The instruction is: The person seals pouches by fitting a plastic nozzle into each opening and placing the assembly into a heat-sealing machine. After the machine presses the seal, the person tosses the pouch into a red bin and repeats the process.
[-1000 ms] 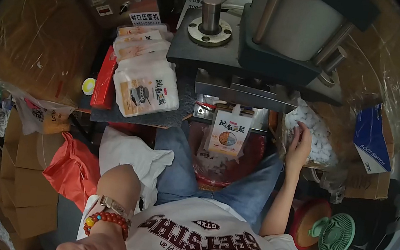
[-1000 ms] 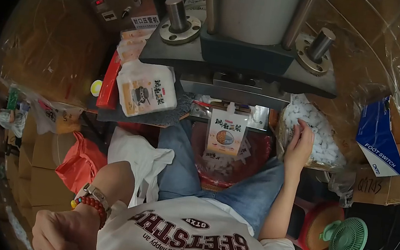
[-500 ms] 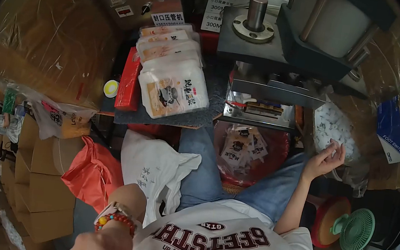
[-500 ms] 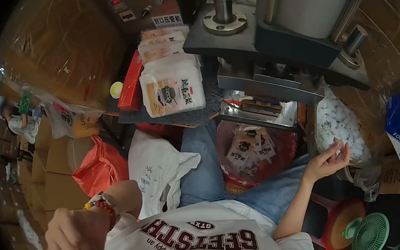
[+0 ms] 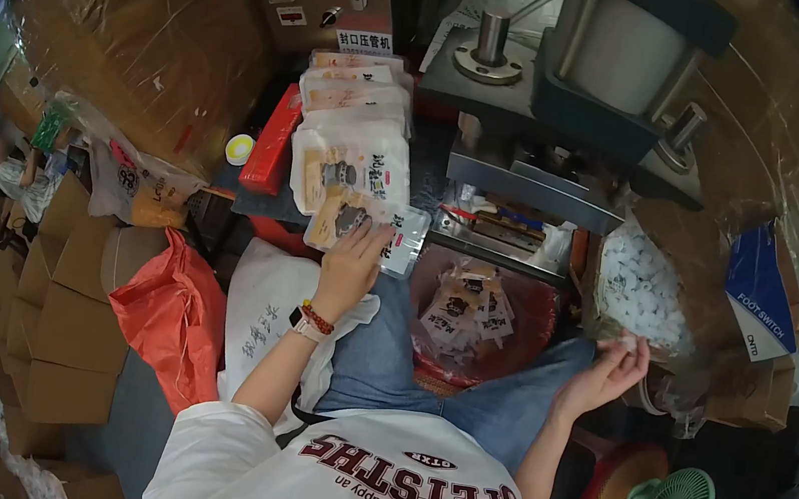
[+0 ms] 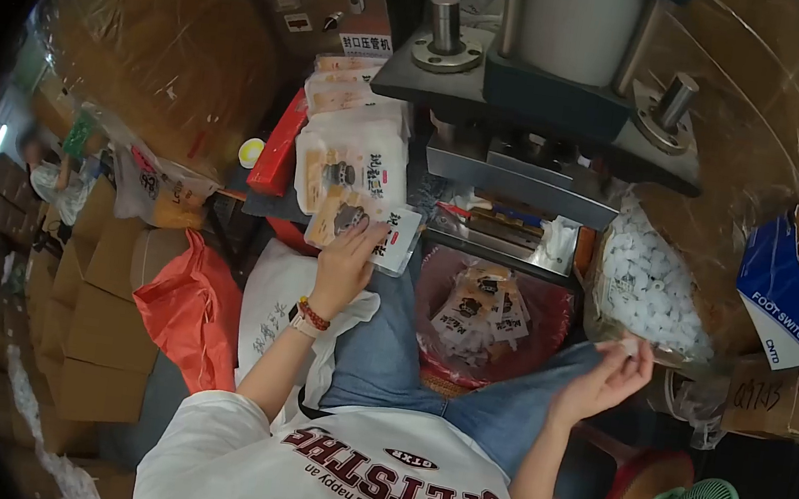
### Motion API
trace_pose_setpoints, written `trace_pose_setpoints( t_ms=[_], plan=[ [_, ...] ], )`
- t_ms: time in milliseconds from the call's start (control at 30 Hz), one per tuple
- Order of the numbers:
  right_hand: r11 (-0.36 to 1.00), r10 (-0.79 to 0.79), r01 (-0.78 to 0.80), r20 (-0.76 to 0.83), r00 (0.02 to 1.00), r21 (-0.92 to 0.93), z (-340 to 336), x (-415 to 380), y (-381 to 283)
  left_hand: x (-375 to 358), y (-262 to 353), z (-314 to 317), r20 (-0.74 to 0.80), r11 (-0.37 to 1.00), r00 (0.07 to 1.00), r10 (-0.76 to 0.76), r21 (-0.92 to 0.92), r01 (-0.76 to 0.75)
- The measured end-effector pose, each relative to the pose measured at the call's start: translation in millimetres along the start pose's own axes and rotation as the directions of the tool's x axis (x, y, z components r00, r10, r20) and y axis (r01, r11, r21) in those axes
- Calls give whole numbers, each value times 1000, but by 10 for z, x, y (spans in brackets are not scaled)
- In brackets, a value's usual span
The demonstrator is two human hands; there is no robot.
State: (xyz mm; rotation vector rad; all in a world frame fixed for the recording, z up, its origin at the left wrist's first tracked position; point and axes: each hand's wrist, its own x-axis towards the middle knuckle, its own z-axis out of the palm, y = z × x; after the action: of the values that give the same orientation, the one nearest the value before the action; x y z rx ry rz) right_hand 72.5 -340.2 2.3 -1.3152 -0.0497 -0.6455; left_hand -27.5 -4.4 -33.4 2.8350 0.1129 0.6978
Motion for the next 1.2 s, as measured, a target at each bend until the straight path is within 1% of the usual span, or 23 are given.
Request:
trace_pose_setpoints(
  t_ms=[33,67,133,167,200,233,267,300,333,400,433,533,567,633,667,733,767,933,1000,1100,1133,1167,1200],
  plan=[
    [995,88,-92,96,992,48,59,-199,-74,71,130,-138,-140,1000,990,17,17,-15],
    [982,181,-187,292,939,-9,96,-381,-85,69,137,-184,-122,1000,992,22,20,-20],
    [953,276,-293,599,751,-72,150,-634,-123,111,209,-278,-31,959,984,-176,-233,164],
    [946,265,-319,712,650,-60,201,-679,-137,140,347,-351,21,856,931,-365,-384,345],
    [947,267,-316,697,665,-60,275,-618,-217,170,468,-401,29,860,937,-347,-388,331],
    [999,-19,36,686,728,-10,363,-500,-388,154,569,-440,-3,806,924,-381,-491,331],
    [924,-299,381,665,684,22,432,-415,-533,120,629,-445,-25,740,906,-422,-586,329],
    [902,-354,430,648,675,44,476,-374,-609,97,646,-395,-160,805,938,-307,-570,166],
    [903,-342,430,645,683,24,529,-328,-633,107,724,-423,-143,799,943,-300,-578,166],
    [753,-381,658,829,409,22,637,-221,-639,162,908,-551,-241,931,968,-67,-363,-26],
    [736,-354,675,881,313,56,672,-200,-613,180,962,-587,-239,926,969,-62,-375,-34],
    [800,-347,584,900,264,138,696,-86,-768,218,1072,-718,-173,926,982,74,-354,-132],
    [799,-340,588,902,267,127,695,-54,-797,232,1071,-725,-171,922,982,77,-363,-135],
    [895,-372,382,859,351,231,653,-18,-828,230,1065,-708,-99,810,992,82,-574,-124],
    [897,-363,384,862,355,219,616,-27,-821,223,1065,-649,-94,803,992,85,-582,-123],
    [871,-377,484,749,545,87,554,-38,-791,230,1056,-496,-148,798,989,7,-595,-95],
    [830,-402,557,721,564,27,536,-36,-788,232,1059,-490,-146,794,989,9,-601,-96],
    [824,-364,560,836,409,85,600,-41,-780,236,1107,-548,-104,829,988,111,-538,-150],
    [894,-345,417,847,405,165,576,-24,-801,221,1108,-517,-50,740,992,112,-662,-117],
    [862,-225,504,858,461,-44,591,25,-738,184,1234,-361,33,597,998,45,-802,0],
    [838,-168,525,843,512,-152,640,60,-743,152,1192,-184,305,591,951,-42,-760,270],
    [840,-164,508,804,571,-190,626,107,-715,142,1177,-48,550,561,826,-123,-648,515],
    [841,-165,492,762,626,-223,588,177,-686,203,1270,36,539,170,823,-181,-807,566]
  ],
)
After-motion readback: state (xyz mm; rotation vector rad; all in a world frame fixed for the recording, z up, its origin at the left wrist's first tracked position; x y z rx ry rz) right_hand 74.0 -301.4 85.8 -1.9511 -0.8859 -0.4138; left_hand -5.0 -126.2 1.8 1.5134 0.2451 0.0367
